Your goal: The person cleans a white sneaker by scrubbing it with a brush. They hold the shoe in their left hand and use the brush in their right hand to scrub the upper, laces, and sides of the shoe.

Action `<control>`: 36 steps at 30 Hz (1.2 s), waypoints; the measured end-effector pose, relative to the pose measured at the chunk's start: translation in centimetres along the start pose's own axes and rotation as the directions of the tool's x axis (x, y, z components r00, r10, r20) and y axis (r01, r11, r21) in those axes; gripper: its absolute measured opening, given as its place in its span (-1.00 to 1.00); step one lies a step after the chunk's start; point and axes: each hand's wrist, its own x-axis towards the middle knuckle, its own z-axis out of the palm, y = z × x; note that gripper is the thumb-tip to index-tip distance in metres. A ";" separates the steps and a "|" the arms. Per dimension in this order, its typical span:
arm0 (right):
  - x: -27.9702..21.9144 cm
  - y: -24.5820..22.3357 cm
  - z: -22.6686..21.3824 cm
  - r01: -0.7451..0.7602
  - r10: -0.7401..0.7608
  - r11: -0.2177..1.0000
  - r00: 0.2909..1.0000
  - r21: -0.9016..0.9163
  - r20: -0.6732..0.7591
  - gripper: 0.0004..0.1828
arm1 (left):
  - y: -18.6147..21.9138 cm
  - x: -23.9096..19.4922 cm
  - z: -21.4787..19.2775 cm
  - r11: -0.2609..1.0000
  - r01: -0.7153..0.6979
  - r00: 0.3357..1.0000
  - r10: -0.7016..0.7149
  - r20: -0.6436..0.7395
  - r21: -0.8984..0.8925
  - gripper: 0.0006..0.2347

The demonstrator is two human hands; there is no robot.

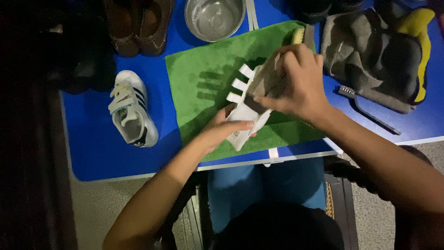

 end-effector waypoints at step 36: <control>-2.0 -2.4 -1.8 -0.080 0.007 0.938 0.978 0.339 0.211 -0.31 | -1.3 -1.5 1.6 0.933 0.359 0.922 -0.353 -0.160 0.010 -0.46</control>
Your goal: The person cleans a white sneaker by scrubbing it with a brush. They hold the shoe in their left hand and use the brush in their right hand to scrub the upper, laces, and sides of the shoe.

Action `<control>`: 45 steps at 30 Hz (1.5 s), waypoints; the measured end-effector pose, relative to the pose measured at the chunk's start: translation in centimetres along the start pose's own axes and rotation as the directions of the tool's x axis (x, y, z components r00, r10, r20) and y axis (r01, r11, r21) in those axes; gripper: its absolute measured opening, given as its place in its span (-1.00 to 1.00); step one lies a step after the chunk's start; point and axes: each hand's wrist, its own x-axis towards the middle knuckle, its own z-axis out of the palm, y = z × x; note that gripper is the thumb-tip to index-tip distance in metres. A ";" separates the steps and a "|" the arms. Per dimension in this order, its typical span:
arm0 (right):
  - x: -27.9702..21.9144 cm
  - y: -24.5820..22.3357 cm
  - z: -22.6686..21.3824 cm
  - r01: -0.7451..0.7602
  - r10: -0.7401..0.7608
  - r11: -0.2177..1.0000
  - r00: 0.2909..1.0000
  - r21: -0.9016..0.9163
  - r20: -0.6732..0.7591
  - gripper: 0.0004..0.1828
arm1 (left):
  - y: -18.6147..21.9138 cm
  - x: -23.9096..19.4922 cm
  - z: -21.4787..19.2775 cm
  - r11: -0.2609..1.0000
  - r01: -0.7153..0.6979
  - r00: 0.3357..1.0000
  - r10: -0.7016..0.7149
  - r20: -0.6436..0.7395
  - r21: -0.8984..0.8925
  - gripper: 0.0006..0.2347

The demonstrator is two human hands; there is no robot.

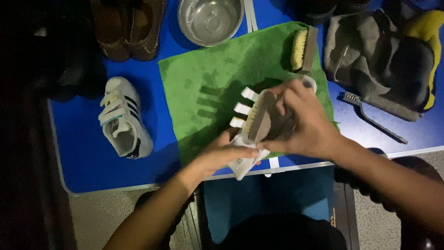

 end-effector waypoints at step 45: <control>-0.4 -0.4 0.8 0.186 -0.199 0.953 0.980 -0.239 -0.031 -0.21 | -1.3 2.2 0.3 0.969 -0.246 0.968 0.246 -0.056 -0.007 -0.37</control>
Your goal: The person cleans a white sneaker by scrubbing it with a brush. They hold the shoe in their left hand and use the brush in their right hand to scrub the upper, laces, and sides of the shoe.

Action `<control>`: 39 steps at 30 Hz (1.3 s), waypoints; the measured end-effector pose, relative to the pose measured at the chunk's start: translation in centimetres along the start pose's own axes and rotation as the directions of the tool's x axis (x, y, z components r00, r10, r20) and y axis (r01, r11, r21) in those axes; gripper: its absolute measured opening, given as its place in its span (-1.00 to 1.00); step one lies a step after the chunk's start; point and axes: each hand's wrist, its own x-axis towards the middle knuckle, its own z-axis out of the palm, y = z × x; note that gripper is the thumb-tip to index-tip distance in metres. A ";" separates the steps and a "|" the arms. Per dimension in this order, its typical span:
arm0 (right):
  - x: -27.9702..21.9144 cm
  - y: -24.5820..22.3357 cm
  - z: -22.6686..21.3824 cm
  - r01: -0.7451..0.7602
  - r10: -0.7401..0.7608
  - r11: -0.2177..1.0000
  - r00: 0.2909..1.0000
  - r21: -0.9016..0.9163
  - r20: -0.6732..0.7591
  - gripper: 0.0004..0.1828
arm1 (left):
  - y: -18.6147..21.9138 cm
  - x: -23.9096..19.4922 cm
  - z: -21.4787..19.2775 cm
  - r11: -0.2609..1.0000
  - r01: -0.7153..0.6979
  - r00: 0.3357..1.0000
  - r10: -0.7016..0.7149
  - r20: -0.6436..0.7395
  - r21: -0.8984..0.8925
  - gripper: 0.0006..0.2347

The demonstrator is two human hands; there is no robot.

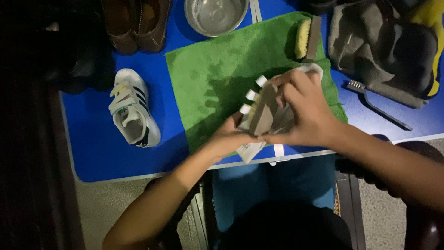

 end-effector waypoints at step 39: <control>-0.7 2.7 -0.6 -0.170 0.174 0.984 0.981 -0.042 0.084 -0.29 | 0.8 -1.4 0.9 0.979 0.155 0.986 -0.146 0.077 -0.133 -0.47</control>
